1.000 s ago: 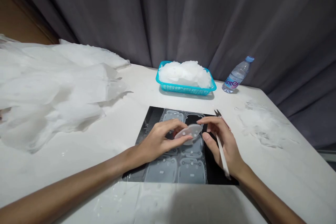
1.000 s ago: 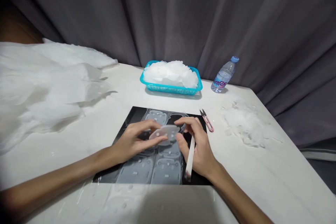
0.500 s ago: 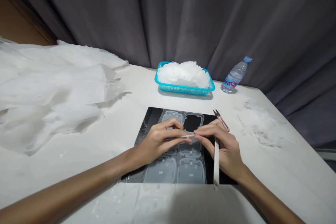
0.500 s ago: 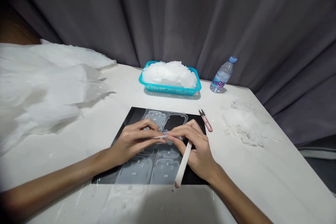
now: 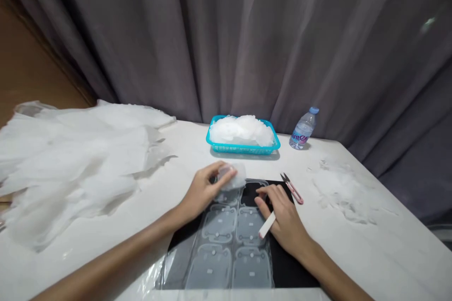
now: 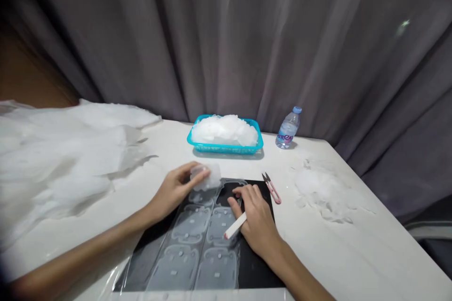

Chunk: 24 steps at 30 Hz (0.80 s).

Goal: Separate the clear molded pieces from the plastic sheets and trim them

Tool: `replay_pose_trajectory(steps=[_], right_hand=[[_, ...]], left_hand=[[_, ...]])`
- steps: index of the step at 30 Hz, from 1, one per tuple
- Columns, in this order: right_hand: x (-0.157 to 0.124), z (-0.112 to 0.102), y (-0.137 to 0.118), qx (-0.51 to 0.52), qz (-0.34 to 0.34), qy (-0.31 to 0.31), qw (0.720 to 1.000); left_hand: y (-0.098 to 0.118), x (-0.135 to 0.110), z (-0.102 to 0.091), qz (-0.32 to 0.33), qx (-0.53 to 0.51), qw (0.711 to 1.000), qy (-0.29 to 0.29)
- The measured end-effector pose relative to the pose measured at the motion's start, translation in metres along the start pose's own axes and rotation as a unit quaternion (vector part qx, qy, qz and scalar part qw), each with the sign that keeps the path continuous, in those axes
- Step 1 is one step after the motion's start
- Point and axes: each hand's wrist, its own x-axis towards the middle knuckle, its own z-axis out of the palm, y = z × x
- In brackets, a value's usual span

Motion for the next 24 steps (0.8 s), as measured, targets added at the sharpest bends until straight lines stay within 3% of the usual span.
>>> replay_pose_trajectory(steps=[3, 7, 10, 12, 14, 18, 20, 22, 24], right_hand=[[-0.001, 0.006, 0.0, -0.037, -0.024, -0.015, 0.999], [-0.001, 0.011, 0.001, -0.052, -0.03, -0.009, 0.998], [0.0, 0.012, 0.003, -0.055, -0.029, -0.004, 0.998], [0.0, 0.013, 0.004, -0.055, -0.028, -0.005, 0.998], [0.0, 0.013, 0.005, -0.048, -0.022, -0.007, 0.999], [-0.001, 0.007, 0.008, -0.025, 0.005, -0.007, 1.0], [-0.001, -0.001, 0.006, -0.007, 0.015, -0.003, 1.0], [0.0, -0.011, 0.001, 0.042, 0.023, 0.009, 0.999], [0.004, -0.019, -0.009, 0.127, 0.038, 0.007, 0.991]], left_hand=[[-0.004, 0.064, -0.016, 0.025, 0.004, 0.997, 0.075], [-0.006, 0.158, -0.032, 0.025, 0.04, 0.992, 0.121], [-0.009, 0.185, -0.037, 0.016, 0.094, 0.985, 0.142], [-0.011, 0.171, -0.039, 0.031, 0.126, 0.981, 0.143], [-0.011, 0.133, -0.038, 0.059, 0.147, 0.981, 0.11], [-0.005, 0.03, -0.035, 0.099, 0.158, 0.98, -0.067], [-0.004, -0.01, -0.035, 0.119, 0.186, 0.959, -0.177], [-0.007, -0.032, -0.037, 0.115, 0.205, 0.941, -0.243], [-0.013, -0.038, -0.04, 0.111, 0.215, 0.932, -0.269]])
